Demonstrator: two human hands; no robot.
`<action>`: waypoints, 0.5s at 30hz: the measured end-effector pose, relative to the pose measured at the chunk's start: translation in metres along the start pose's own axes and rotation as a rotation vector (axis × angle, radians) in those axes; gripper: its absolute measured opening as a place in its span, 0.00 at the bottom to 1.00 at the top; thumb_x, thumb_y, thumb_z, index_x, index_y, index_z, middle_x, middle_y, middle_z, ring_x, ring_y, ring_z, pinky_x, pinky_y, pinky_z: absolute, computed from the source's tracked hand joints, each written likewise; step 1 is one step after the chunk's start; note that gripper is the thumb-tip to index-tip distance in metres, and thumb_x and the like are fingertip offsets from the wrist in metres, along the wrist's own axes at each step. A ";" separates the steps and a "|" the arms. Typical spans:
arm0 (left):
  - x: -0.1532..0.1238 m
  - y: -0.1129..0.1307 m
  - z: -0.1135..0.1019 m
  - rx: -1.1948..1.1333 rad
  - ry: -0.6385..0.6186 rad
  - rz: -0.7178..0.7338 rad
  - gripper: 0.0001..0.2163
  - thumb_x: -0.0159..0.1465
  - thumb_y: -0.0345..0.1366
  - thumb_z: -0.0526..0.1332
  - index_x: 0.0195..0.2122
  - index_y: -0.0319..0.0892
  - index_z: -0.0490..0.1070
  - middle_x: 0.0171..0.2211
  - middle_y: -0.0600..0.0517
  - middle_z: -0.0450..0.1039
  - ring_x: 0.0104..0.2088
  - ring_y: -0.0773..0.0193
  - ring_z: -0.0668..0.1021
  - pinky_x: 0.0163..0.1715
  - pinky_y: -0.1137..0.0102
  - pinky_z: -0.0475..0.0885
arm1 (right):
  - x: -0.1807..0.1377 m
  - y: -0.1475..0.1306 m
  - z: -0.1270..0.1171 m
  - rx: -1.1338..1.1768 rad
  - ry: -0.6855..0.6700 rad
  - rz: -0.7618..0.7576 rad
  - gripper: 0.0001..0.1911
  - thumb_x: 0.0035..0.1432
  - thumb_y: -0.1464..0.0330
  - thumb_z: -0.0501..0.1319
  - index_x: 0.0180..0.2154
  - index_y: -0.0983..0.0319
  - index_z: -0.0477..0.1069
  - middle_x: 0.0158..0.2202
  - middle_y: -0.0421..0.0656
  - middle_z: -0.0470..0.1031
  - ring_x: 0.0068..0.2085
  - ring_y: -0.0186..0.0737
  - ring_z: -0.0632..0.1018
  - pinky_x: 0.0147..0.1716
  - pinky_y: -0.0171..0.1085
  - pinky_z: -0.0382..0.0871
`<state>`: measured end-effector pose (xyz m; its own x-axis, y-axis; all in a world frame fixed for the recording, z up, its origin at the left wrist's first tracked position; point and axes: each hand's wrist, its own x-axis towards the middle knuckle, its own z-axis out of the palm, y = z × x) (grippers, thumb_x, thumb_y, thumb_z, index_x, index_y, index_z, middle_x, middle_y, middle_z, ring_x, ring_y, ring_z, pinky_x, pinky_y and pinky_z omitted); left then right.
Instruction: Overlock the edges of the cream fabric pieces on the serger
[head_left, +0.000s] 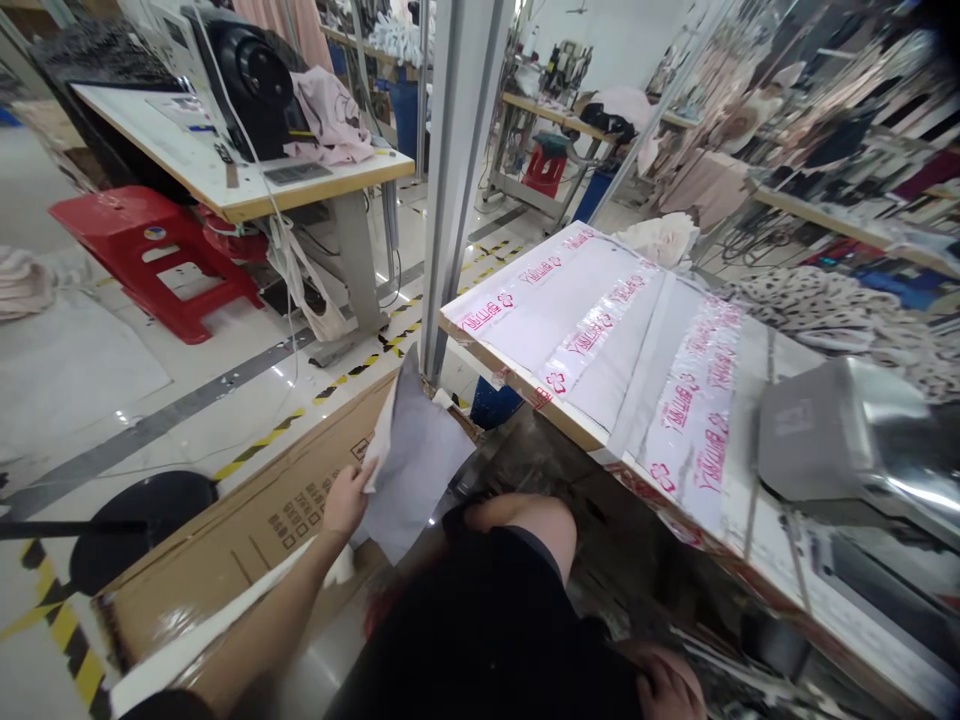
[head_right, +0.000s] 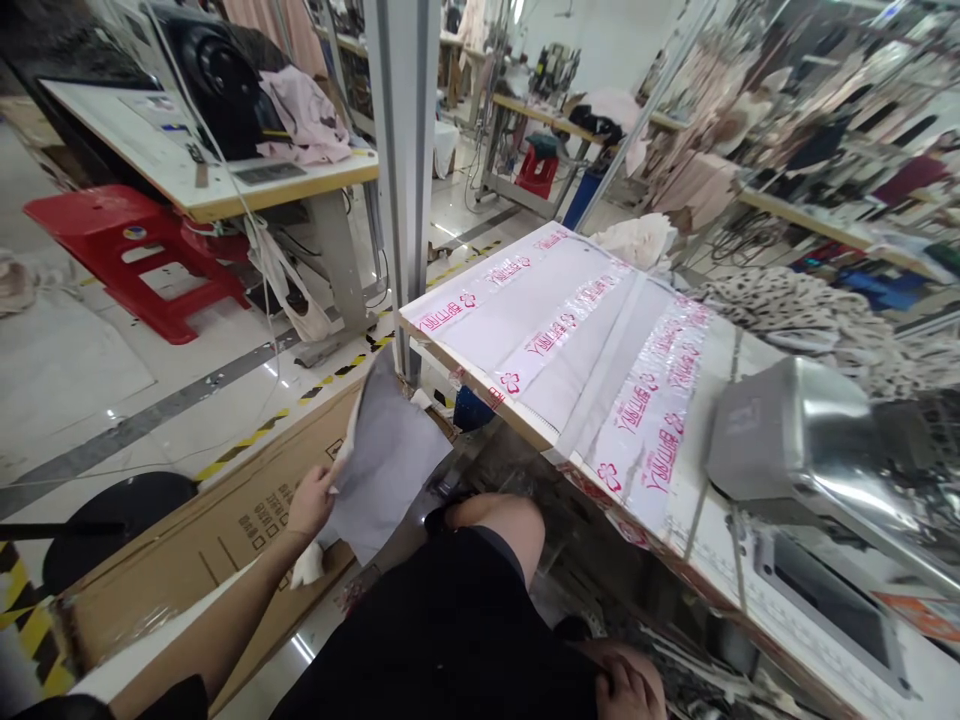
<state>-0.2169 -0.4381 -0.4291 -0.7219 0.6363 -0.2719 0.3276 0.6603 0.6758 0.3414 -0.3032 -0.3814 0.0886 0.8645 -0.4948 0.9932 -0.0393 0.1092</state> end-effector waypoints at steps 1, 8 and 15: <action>-0.008 -0.002 0.007 0.036 -0.049 0.029 0.15 0.58 0.27 0.57 0.46 0.42 0.70 0.43 0.48 0.67 0.49 0.57 0.68 0.53 0.59 0.60 | 0.000 0.000 0.000 0.001 -0.006 0.005 0.24 0.59 0.62 0.43 0.53 0.56 0.65 0.58 0.44 0.62 0.60 0.50 0.61 0.52 0.53 0.61; -0.025 -0.013 0.035 0.209 -0.238 -0.012 0.16 0.60 0.34 0.58 0.49 0.40 0.66 0.48 0.46 0.65 0.50 0.54 0.67 0.50 0.53 0.62 | -0.006 0.004 0.002 0.031 -0.006 0.019 0.24 0.58 0.62 0.43 0.53 0.56 0.64 0.58 0.42 0.61 0.60 0.49 0.60 0.53 0.51 0.60; 0.040 0.023 0.018 0.193 -0.232 -0.133 0.14 0.62 0.42 0.57 0.45 0.39 0.67 0.45 0.46 0.68 0.44 0.59 0.72 0.45 0.59 0.68 | -0.004 0.008 0.009 0.057 0.030 0.014 0.24 0.58 0.62 0.42 0.53 0.56 0.64 0.59 0.41 0.60 0.60 0.51 0.59 0.51 0.54 0.61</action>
<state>-0.2269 -0.3901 -0.4368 -0.6154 0.5988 -0.5125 0.3654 0.7929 0.4877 0.3499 -0.3117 -0.3864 0.1012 0.8781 -0.4677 0.9947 -0.0795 0.0659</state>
